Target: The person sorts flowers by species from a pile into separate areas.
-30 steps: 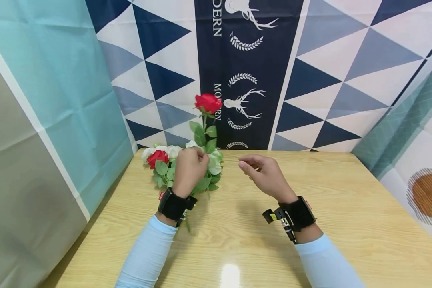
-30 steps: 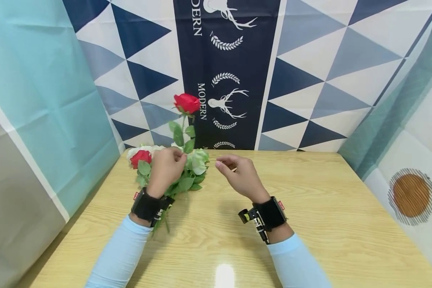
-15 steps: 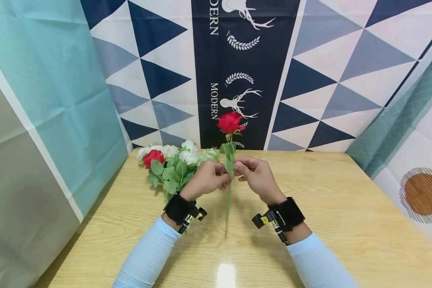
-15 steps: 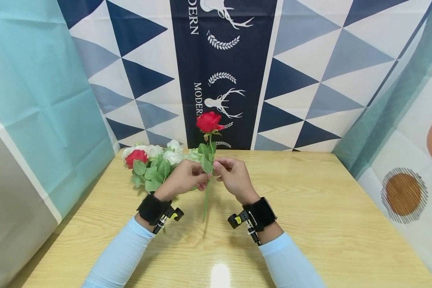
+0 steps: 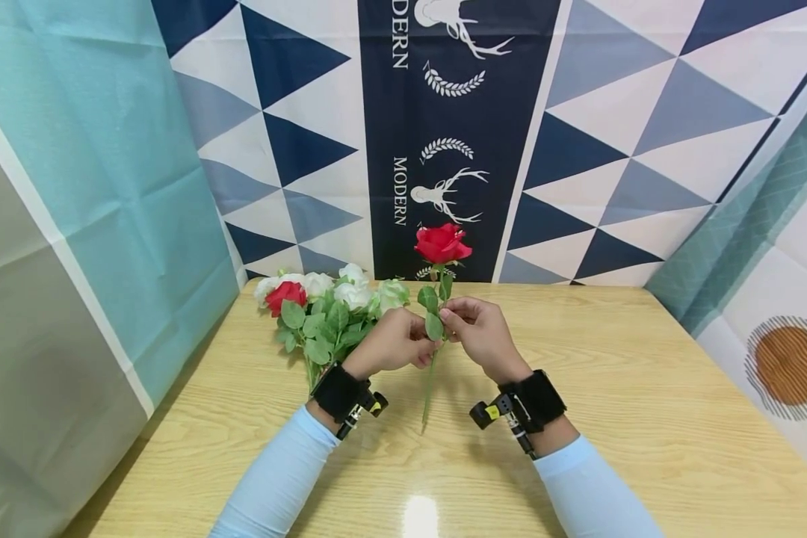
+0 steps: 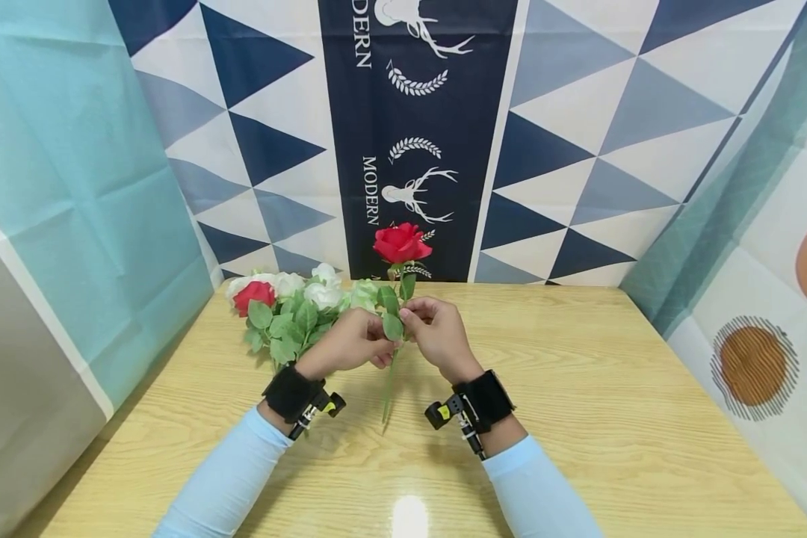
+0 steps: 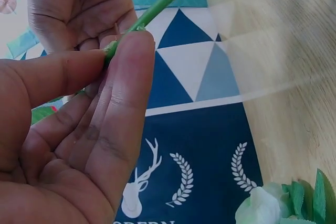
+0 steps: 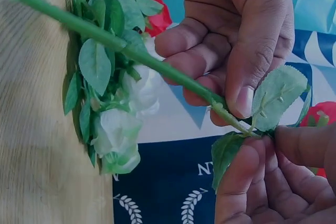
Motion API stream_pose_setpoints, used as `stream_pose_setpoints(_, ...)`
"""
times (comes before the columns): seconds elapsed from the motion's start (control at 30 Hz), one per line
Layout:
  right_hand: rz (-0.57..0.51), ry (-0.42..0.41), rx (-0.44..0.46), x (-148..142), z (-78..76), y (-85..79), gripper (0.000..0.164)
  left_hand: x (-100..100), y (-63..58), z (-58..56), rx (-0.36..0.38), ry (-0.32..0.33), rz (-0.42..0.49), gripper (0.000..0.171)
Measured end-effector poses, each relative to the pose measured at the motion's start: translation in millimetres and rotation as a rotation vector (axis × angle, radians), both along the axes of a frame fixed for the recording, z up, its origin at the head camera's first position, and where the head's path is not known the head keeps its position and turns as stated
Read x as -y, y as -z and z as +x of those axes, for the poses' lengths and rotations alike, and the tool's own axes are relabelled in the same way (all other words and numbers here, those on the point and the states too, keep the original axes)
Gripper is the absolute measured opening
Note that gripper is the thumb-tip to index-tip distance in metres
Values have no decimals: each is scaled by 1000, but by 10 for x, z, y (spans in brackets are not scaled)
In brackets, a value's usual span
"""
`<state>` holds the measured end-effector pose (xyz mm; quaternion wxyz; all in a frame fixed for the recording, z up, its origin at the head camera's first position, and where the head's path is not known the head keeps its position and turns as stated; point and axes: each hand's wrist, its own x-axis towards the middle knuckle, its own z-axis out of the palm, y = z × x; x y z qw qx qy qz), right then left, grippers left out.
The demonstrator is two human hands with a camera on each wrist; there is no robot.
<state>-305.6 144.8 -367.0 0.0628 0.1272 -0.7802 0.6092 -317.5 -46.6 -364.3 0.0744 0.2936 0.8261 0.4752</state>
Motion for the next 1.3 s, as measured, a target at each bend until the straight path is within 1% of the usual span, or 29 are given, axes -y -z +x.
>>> stream_pose_setpoints(0.1, 13, -15, -28, -5, -1, -9, 20, -2, 16, -12, -35, 2, 0, 11)
stream_pose_setpoints(0.33, 81, -47, -104, -41, 41, -90, 16, -14, 43, -63, -254, 2, -32, 12)
stream_pose_setpoints(0.47, 105, -68, -135, -73, 65, -149, 16, -20, 56, -84, -348, 1, -9, 9)
stream_pose_setpoints(0.57, 117, -86, -159, -95, 69, -177, 20, -22, 75, -103, -423, 0, 9, 9)
stream_pose_setpoints(0.67, 126, -95, -168, -108, 82, -190, 25, -23, 93, -116, -462, 4, 23, 11)
stream_pose_setpoints(0.73, 126, -97, -165, -112, 87, -189, 26, -20, 100, -119, -470, 5, 23, 12)
stream_pose_setpoints(0.87, 126, -87, -167, -105, 88, -179, 23, -17, 103, -107, -452, 8, 24, 11)
stream_pose_setpoints(0.97, 128, -67, -184, -98, 92, -191, 19, -21, 89, -82, -439, 23, 30, 10)
stream_pose_setpoints(1.13, 129, -41, -197, -115, 100, -233, 17, -52, 53, -34, -417, 63, 84, 4)
stream_pose_setpoints(1.2, 137, -38, -195, -127, 91, -232, 17, -75, 57, -25, -387, 69, 113, 6)
stream_pose_setpoints(1.3, 142, -34, -191, -141, 76, -217, 17, -113, 82, -18, -303, 84, 166, 9)
